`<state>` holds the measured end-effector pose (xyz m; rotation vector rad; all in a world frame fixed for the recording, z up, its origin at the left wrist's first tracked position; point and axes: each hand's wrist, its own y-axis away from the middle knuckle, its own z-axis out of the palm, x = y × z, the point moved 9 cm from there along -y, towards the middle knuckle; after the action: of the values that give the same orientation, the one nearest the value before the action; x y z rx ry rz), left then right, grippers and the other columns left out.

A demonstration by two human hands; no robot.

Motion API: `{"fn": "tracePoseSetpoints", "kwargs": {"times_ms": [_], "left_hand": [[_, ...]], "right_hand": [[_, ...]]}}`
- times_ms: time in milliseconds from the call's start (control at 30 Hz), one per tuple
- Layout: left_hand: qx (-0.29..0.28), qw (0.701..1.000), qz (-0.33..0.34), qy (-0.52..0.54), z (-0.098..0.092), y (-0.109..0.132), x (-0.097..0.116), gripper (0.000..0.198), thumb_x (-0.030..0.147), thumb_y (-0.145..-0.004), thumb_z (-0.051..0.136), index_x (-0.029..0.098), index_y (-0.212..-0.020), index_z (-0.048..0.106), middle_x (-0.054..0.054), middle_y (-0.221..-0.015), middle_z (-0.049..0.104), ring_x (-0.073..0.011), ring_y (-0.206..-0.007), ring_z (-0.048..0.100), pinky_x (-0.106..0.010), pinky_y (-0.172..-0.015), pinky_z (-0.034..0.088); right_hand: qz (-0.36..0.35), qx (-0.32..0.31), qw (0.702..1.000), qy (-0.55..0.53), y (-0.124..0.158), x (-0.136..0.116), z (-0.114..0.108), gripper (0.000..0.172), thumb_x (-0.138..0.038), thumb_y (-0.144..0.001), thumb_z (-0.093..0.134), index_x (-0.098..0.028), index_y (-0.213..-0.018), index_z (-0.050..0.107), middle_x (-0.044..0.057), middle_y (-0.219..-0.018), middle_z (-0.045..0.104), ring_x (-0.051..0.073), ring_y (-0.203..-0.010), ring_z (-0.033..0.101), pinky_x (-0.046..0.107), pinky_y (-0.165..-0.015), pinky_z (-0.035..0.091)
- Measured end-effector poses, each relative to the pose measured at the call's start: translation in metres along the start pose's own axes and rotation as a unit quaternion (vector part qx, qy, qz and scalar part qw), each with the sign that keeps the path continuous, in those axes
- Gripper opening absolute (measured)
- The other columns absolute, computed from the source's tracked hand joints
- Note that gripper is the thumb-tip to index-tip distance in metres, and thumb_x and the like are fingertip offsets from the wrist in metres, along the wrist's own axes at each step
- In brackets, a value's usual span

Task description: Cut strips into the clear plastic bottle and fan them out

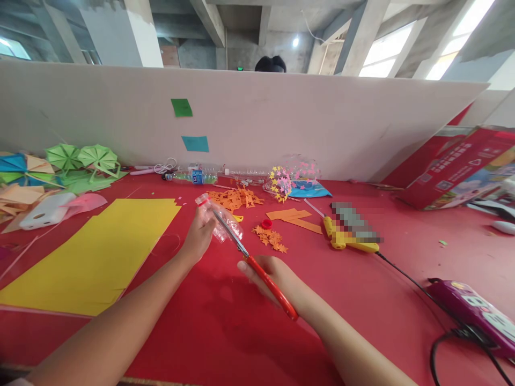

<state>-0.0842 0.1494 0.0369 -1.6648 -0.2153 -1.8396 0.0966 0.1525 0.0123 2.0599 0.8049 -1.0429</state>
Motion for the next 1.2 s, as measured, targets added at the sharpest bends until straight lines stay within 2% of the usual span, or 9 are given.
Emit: {"fn": "tracePoseSetpoints", "kwargs": {"times_ms": [67, 200, 367, 567, 767, 867, 1033, 1200], "left_hand": [[-0.023, 1.0, -0.012, 0.016, 0.008, 0.003, 0.002, 0.023, 0.02, -0.073, 0.066, 0.022, -0.091, 0.053, -0.006, -0.096, 0.064, -0.0267, -0.105, 0.058, -0.039, -0.097, 0.04], [-0.023, 0.999, -0.027, 0.041, 0.014, 0.005, 0.003, 0.024, 0.021, -0.069, 0.07, 0.023, -0.085, 0.052, -0.005, -0.091, 0.064, -0.0287, -0.11, 0.056, -0.04, -0.097, 0.04], [-0.064, 0.997, 0.012, 0.042, 0.017, 0.003, 0.004, 0.036, 0.041, -0.071, 0.07, 0.022, -0.092, 0.049, -0.008, -0.094, 0.066, -0.0286, -0.107, 0.059, -0.042, -0.096, 0.042], [-0.096, 0.994, 0.043, -0.006, 0.019, 0.001, 0.002, 0.055, 0.061, -0.07, 0.063, 0.021, -0.102, 0.042, -0.013, -0.104, 0.063, -0.0303, -0.109, 0.058, -0.045, -0.097, 0.04], [-0.104, 0.993, 0.051, -0.023, 0.018, -0.001, 0.001, 0.048, 0.057, -0.075, 0.06, 0.022, -0.102, 0.04, -0.012, -0.104, 0.063, -0.0272, -0.104, 0.06, -0.043, -0.094, 0.043], [-0.088, 0.995, 0.047, -0.017, 0.017, -0.001, 0.003, 0.042, 0.048, -0.075, 0.063, 0.023, -0.102, 0.042, -0.009, -0.101, 0.064, -0.0261, -0.104, 0.06, -0.041, -0.094, 0.043], [-0.045, 0.999, -0.007, -0.003, 0.012, 0.0, -0.008, 0.032, 0.036, -0.074, 0.065, 0.022, -0.097, 0.048, -0.006, -0.09, 0.065, -0.0254, -0.098, 0.062, -0.039, -0.091, 0.044], [0.067, 0.995, -0.058, 0.046, -0.016, -0.007, -0.024, 0.03, 0.037, -0.073, 0.066, 0.022, -0.096, 0.053, -0.003, -0.085, 0.063, -0.0227, -0.089, 0.062, -0.034, -0.08, 0.048]], "right_hand": [[-0.009, -0.004, 1.0, -0.01, 0.0, 0.0, 0.001, 0.058, -0.078, -0.079, 0.041, -0.021, -0.065, 0.04, -0.009, -0.042, 0.037, 0.007, -0.037, 0.033, 0.023, -0.043, 0.029], [0.011, 0.005, 1.0, -0.014, 0.0, 0.002, 0.0, 0.059, -0.078, -0.079, 0.041, -0.021, -0.063, 0.038, -0.009, -0.041, 0.036, 0.006, -0.035, 0.032, 0.023, -0.041, 0.026], [0.041, 0.016, 0.999, -0.008, 0.001, 0.003, -0.002, 0.052, -0.069, -0.081, 0.05, -0.021, -0.064, 0.039, -0.01, -0.04, 0.036, 0.006, -0.031, 0.034, 0.02, -0.036, 0.025], [0.065, 0.031, 0.997, -0.007, 0.002, 0.004, -0.005, 0.05, -0.065, -0.08, 0.055, -0.021, -0.063, 0.038, -0.01, -0.039, 0.034, 0.005, -0.029, 0.033, 0.019, -0.033, 0.026], [0.066, 0.04, 0.997, 0.009, 0.003, 0.006, -0.006, 0.05, -0.066, -0.077, 0.057, -0.022, -0.062, 0.038, -0.009, -0.04, 0.037, 0.006, -0.029, 0.036, 0.02, -0.032, 0.027], [0.046, 0.044, 0.998, -0.003, 0.001, 0.005, -0.007, 0.052, -0.068, -0.076, 0.056, -0.022, -0.061, 0.038, -0.009, -0.039, 0.036, 0.006, -0.029, 0.034, 0.019, -0.033, 0.027], [0.021, -0.01, 0.999, -0.039, 0.0, 0.005, 0.0, 0.053, -0.072, -0.08, 0.048, -0.02, -0.065, 0.045, -0.01, -0.037, 0.036, 0.006, -0.029, 0.035, 0.02, -0.035, 0.028], [-0.008, -0.046, 0.998, -0.031, 0.003, -0.001, 0.005, 0.049, -0.067, -0.081, 0.051, -0.02, -0.069, 0.046, -0.008, -0.046, 0.04, 0.008, -0.039, 0.04, 0.021, -0.042, 0.031]]}}
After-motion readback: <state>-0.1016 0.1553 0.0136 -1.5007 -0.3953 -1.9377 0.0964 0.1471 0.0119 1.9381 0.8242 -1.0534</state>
